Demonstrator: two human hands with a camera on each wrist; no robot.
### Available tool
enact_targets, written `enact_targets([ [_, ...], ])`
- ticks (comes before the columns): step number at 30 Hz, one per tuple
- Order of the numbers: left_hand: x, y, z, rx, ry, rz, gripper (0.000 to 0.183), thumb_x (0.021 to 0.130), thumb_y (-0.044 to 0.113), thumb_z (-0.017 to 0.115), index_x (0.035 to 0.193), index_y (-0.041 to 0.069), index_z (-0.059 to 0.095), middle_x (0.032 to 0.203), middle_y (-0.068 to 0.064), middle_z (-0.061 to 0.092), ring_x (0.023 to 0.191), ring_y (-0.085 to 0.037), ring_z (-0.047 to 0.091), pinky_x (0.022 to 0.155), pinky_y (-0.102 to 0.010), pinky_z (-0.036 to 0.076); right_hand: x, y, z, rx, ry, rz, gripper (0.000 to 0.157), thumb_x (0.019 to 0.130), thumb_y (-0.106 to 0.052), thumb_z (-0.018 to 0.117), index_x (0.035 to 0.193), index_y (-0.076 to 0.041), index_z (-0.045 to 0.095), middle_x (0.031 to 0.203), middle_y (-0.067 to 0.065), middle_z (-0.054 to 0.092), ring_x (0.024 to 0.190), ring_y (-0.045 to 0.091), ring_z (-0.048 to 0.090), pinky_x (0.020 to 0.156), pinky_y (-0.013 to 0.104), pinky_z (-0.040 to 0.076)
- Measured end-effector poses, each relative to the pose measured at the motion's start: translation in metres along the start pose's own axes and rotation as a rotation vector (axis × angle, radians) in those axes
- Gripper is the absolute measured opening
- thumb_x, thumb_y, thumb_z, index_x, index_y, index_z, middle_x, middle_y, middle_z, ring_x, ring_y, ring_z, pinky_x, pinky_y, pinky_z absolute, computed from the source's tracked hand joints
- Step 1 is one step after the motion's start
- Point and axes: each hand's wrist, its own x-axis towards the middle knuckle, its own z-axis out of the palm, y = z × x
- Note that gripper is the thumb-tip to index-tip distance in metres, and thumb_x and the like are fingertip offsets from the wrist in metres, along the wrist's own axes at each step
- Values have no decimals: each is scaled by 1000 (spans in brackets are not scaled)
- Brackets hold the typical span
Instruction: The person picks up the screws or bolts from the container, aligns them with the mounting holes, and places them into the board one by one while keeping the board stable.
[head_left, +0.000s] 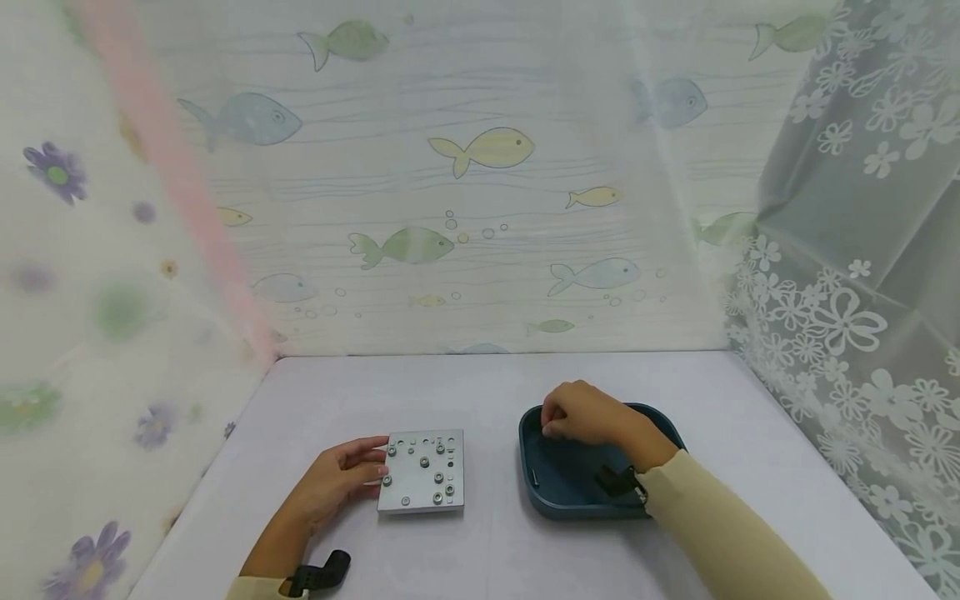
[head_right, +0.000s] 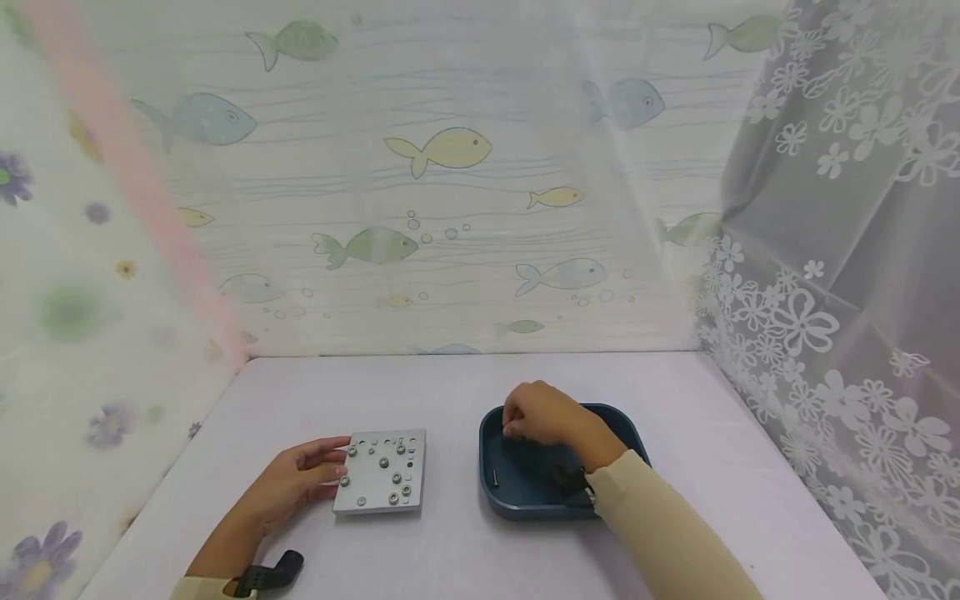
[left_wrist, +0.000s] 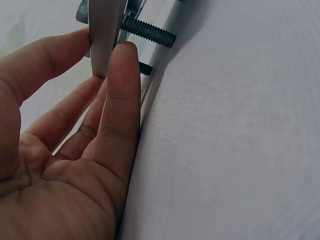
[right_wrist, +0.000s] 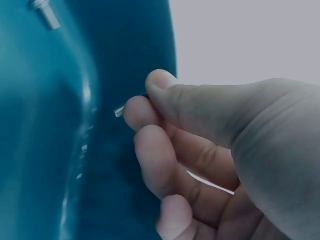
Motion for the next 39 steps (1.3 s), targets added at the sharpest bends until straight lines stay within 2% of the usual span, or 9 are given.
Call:
enact_targets([
  [6, 1, 0, 1, 8, 21, -17, 64, 87, 18, 84, 146, 12, 58, 135, -17, 62, 110, -25, 69, 86, -37, 64, -6, -3, -10, 76, 60, -21, 6, 98, -24, 73, 96, -18, 75, 88, -12, 72, 81, 8, 66, 74, 29, 57],
  [11, 1, 1, 1, 6, 25, -24, 64, 88, 17, 83, 146, 12, 58, 136, -17, 62, 110, -25, 69, 87, -37, 64, -9, -8, -14, 148, 134, -49, 5, 96, -22, 76, 97, -19, 78, 91, -11, 75, 85, 8, 70, 79, 30, 60],
  [18, 0, 2, 1, -5, -3, -9, 66, 88, 17, 83, 148, 9, 55, 136, -19, 61, 110, -25, 69, 87, -37, 64, -6, -13, -10, 218, 187, -84, 4, 89, -17, 79, 93, -14, 79, 82, -7, 73, 78, 13, 68, 72, 30, 59],
  [24, -2, 4, 0, -5, -18, -2, 68, 89, 17, 83, 149, 7, 54, 136, -20, 60, 110, -25, 69, 87, -37, 64, -5, -21, -7, 262, 248, -79, 5, 91, -19, 78, 95, -20, 79, 86, -9, 74, 82, 12, 68, 75, 29, 59],
  [32, -1, 2, 0, -9, -9, -8, 68, 89, 18, 82, 149, 8, 54, 137, -19, 60, 110, -25, 69, 87, -36, 64, -7, -36, -9, 319, 254, -100, 5, 92, -25, 79, 97, -24, 79, 88, -10, 75, 83, 14, 70, 77, 33, 59],
  [39, -1, 2, 0, -7, -2, -12, 67, 89, 18, 83, 149, 10, 55, 137, -18, 60, 110, -25, 68, 87, -37, 64, -5, -43, -4, 304, 263, -130, 4, 93, -29, 79, 97, -28, 79, 88, -11, 73, 79, 18, 64, 65, 29, 54],
])
